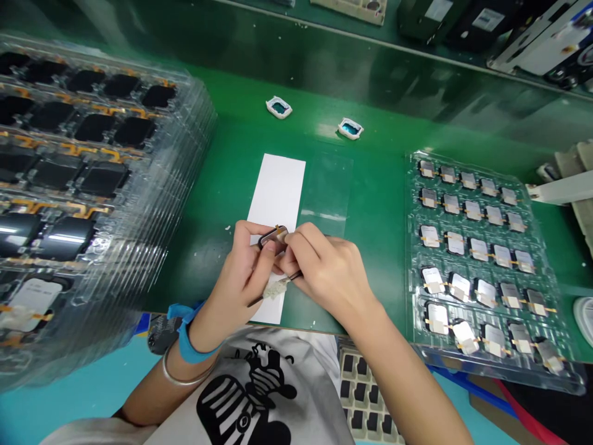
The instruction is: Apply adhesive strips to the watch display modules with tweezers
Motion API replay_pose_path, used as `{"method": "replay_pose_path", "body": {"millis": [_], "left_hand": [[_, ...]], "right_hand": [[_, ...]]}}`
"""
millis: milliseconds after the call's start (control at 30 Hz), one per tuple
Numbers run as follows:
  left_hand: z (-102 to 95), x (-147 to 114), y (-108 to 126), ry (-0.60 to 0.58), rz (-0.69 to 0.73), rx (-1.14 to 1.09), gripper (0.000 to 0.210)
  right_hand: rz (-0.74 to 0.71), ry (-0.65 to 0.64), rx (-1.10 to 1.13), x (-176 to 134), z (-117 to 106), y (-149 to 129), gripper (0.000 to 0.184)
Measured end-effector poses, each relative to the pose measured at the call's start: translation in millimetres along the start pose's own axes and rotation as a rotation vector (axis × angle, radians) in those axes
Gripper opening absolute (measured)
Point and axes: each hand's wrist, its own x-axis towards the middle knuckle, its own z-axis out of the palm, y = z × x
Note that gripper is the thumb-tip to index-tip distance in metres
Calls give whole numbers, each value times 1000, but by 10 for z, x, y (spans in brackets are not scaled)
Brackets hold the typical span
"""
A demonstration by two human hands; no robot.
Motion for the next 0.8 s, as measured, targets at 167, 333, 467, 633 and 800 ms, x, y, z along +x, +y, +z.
{"method": "replay_pose_path", "body": {"millis": [167, 333, 467, 633, 800], "left_hand": [[6, 15, -9, 48, 16, 25, 6], [0, 20, -12, 40, 13, 19, 6], [-4, 12, -15, 21, 14, 31, 6], [12, 3, -38, 70, 54, -30, 6], [29, 10, -26, 129, 24, -273, 12]], "right_hand": [[1, -24, 12, -8, -16, 2, 10], [-18, -13, -29, 3, 6, -10, 12], [12, 13, 10, 7, 41, -19, 13], [247, 43, 367, 34, 4, -17, 10], [555, 11, 814, 43, -89, 54, 7]]}}
